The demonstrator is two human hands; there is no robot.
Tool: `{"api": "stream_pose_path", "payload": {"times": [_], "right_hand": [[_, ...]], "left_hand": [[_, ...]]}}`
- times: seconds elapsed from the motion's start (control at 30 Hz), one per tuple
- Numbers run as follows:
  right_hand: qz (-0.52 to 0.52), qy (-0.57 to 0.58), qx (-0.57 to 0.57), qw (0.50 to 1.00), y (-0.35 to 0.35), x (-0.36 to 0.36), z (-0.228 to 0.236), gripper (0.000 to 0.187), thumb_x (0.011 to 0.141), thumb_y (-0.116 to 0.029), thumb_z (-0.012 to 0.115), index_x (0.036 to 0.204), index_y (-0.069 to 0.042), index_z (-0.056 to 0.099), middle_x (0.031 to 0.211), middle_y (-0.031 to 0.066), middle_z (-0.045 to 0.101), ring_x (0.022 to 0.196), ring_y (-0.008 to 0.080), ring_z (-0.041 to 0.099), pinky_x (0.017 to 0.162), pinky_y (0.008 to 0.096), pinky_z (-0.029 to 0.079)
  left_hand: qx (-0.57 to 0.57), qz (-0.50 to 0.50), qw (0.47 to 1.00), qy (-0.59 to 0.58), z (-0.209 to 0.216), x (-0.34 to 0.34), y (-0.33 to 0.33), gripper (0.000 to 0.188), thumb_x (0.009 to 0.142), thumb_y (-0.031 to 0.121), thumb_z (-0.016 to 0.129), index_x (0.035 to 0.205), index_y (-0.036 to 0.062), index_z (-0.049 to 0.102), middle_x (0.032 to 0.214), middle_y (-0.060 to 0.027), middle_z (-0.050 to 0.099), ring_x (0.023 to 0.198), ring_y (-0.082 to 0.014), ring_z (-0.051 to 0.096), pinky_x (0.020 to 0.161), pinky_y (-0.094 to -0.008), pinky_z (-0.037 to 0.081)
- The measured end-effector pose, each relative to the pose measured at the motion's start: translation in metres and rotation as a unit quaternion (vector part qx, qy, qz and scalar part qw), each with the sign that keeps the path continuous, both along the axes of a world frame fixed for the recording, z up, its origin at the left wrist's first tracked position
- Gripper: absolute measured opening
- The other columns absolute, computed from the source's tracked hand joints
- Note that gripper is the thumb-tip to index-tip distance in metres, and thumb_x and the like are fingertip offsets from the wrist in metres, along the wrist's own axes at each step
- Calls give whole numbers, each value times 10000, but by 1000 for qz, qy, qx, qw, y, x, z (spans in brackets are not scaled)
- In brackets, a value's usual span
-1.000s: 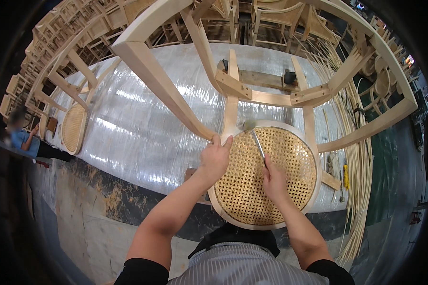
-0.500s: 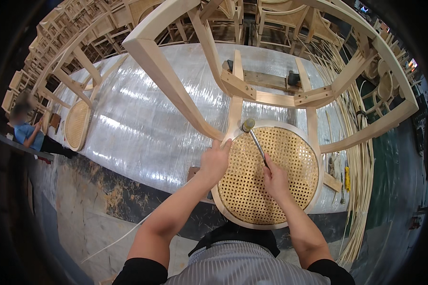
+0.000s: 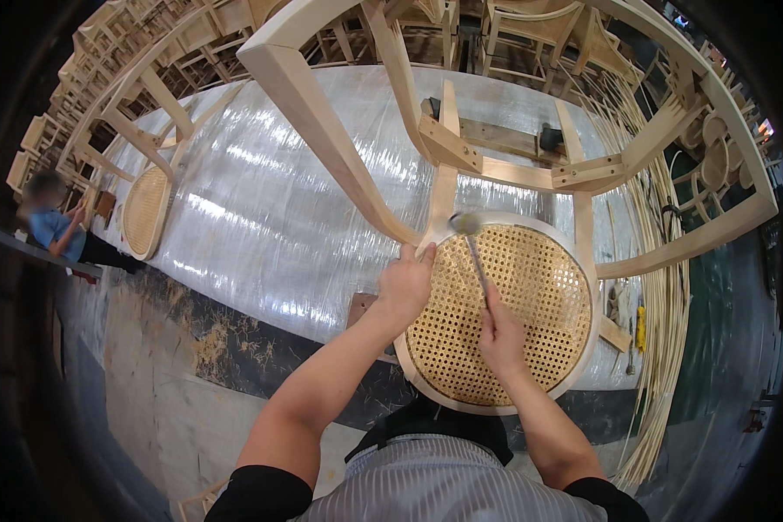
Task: The person weaves thin cane strips into the circular seat of a wooden chair frame. They use a hammer to tap the cane into place and a utility knife to trim excess material, working methodically around the seat's perimeter.
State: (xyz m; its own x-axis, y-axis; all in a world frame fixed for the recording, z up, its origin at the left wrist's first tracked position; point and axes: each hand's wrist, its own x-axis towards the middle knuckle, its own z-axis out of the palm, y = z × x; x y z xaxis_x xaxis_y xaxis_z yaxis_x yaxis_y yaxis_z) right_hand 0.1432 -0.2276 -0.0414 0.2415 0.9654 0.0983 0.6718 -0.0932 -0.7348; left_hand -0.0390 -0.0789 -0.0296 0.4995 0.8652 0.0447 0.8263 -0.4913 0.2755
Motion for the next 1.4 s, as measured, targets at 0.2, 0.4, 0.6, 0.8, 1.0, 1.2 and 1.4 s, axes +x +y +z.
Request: {"api": "stream_pose_path", "payload": {"times": [0.2, 0.4, 0.6, 0.8, 1.0, 1.2, 1.4], "right_hand": [[-1, 3, -78, 997, 2, 1, -2, 612, 1043, -45, 621, 1631, -121, 468, 816, 167, 624, 704, 297, 619, 691, 427, 509], [-20, 39, 71, 997, -6, -14, 0, 603, 1048, -43, 614, 1629, -119, 473, 826, 161, 626, 711, 297, 624, 691, 423, 504], [9, 14, -8, 1000, -7, -9, 3, 598, 1045, -33, 614, 1623, -113, 483, 850, 160, 636, 719, 296, 629, 686, 417, 506], [0, -3, 18, 1000, -8, -13, -11, 623, 1029, -37, 638, 1625, -117, 478, 833, 167, 637, 708, 306, 639, 683, 426, 516], [13, 5, -63, 998, -8, -9, -2, 620, 1030, -47, 635, 1625, -126, 481, 836, 170, 639, 709, 306, 649, 686, 427, 522], [8, 16, 54, 998, -17, -18, -4, 559, 1037, -59, 630, 1585, -125, 543, 801, 145, 618, 683, 291, 632, 672, 427, 515], [20, 23, 32, 999, -19, -16, 3, 567, 1032, -55, 640, 1587, -109, 537, 780, 134, 601, 655, 278, 612, 645, 403, 501]], "left_hand": [[-43, 24, 999, 24, 1, -18, -25, 722, 885, 14, 652, 1580, 176, 546, 1128, -208, 580, 826, -401, 713, 732, -496, 594], [-73, 49, 996, 7, 3, -24, -33, 726, 892, 33, 669, 1590, 184, 536, 1107, -208, 576, 799, -408, 711, 729, -502, 602], [-51, 57, 997, 13, -6, -23, -35, 719, 891, 28, 661, 1584, 184, 547, 1084, -211, 572, 773, -406, 708, 702, -503, 605], [-93, 63, 994, 11, 3, -16, -35, 729, 894, 13, 642, 1598, 162, 523, 1158, -234, 531, 807, -413, 709, 724, -507, 605], [-113, 82, 990, 23, 0, -22, -53, 764, 896, 22, 643, 1627, 163, 474, 1197, -234, 516, 832, -410, 713, 737, -500, 603], [-120, 76, 989, 42, 4, -24, -51, 745, 904, 50, 644, 1623, 170, 490, 1141, -205, 570, 815, -396, 727, 737, -493, 608], [-126, 72, 988, 42, 6, -27, -49, 724, 909, 66, 650, 1610, 187, 513, 1138, -217, 605, 803, -401, 734, 726, -491, 612]]}}
